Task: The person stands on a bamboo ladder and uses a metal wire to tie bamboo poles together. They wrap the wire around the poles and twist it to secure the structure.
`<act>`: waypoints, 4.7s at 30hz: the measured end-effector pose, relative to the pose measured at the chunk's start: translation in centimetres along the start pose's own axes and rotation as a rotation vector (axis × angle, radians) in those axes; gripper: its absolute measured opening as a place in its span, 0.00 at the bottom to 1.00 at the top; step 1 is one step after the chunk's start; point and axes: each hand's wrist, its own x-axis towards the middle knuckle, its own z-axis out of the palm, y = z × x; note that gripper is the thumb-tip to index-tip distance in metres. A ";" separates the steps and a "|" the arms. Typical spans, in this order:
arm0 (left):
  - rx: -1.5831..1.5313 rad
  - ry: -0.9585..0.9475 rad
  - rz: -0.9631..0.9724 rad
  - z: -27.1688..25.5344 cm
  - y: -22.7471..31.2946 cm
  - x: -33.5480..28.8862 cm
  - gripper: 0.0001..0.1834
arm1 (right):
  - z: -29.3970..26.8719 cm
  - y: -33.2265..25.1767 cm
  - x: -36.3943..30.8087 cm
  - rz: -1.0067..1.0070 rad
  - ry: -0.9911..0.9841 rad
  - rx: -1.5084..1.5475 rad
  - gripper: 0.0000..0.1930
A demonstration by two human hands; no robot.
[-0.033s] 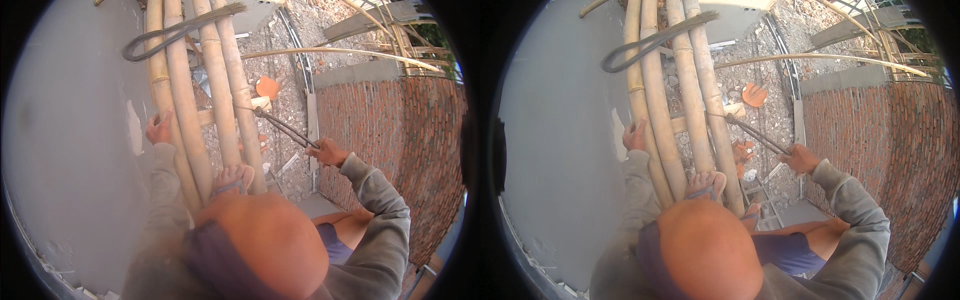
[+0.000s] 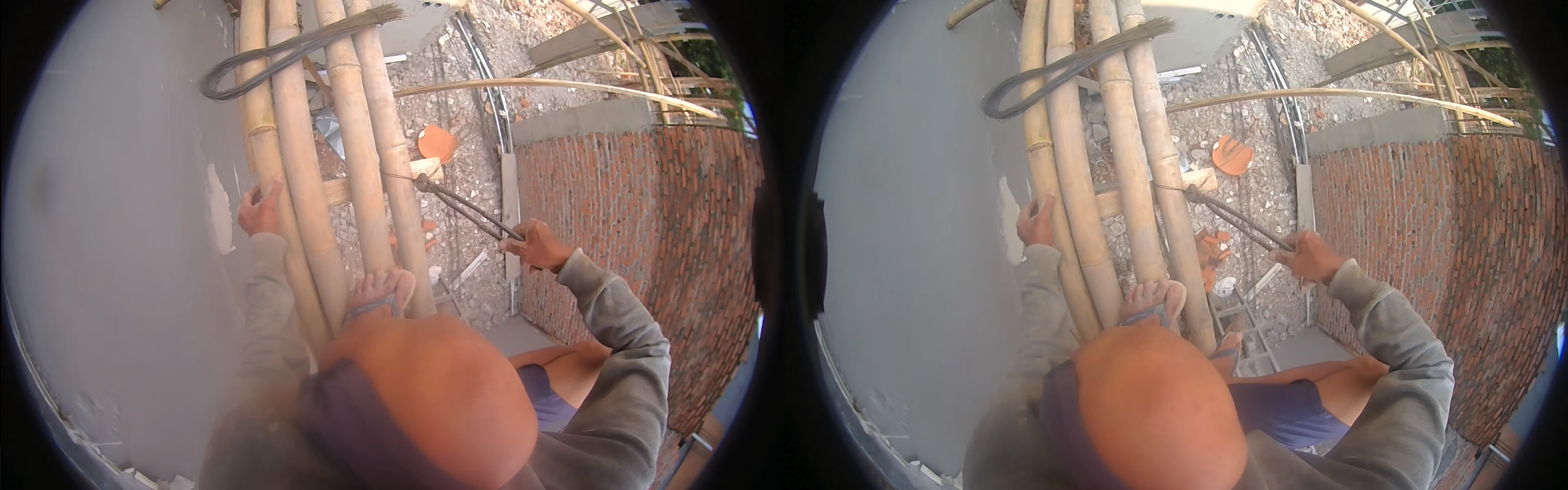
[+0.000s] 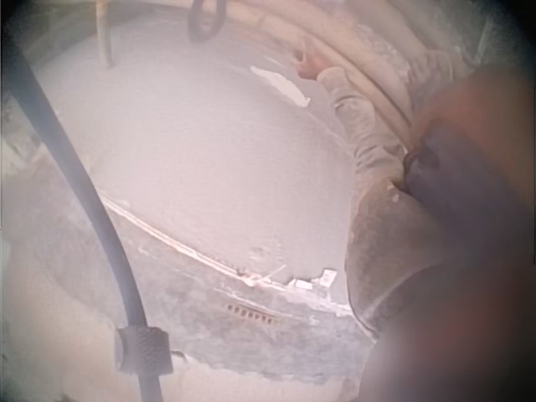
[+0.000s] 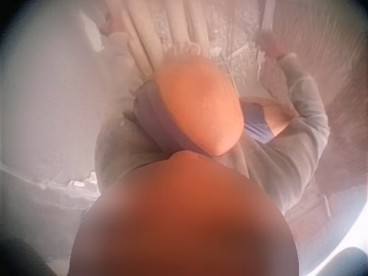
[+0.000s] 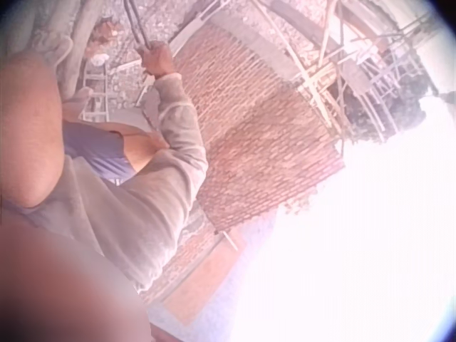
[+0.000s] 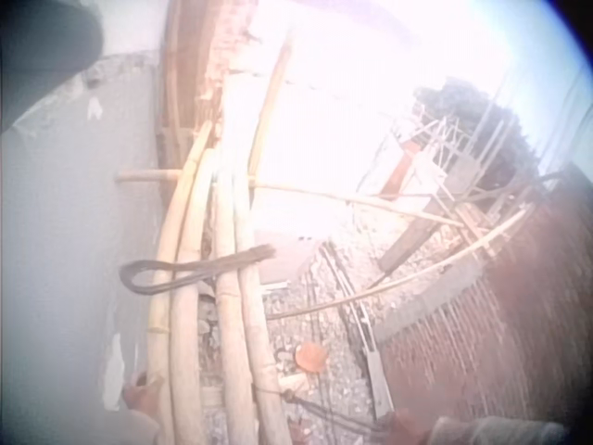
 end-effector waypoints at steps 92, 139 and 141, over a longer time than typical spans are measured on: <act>0.006 -0.136 -0.034 0.5 -2.6 2.1 0.42 | 1.7 0.9 0.5 -0.217 -0.416 0.295 0.15; -0.519 -0.954 -0.174 1.0 10.5 -11.3 0.20 | 8.3 -13.4 8.9 -0.833 0.200 0.752 0.16; -0.331 -0.823 0.075 -0.3 10.5 -9.3 0.19 | 6.9 -12.6 8.4 -0.826 0.281 0.434 0.13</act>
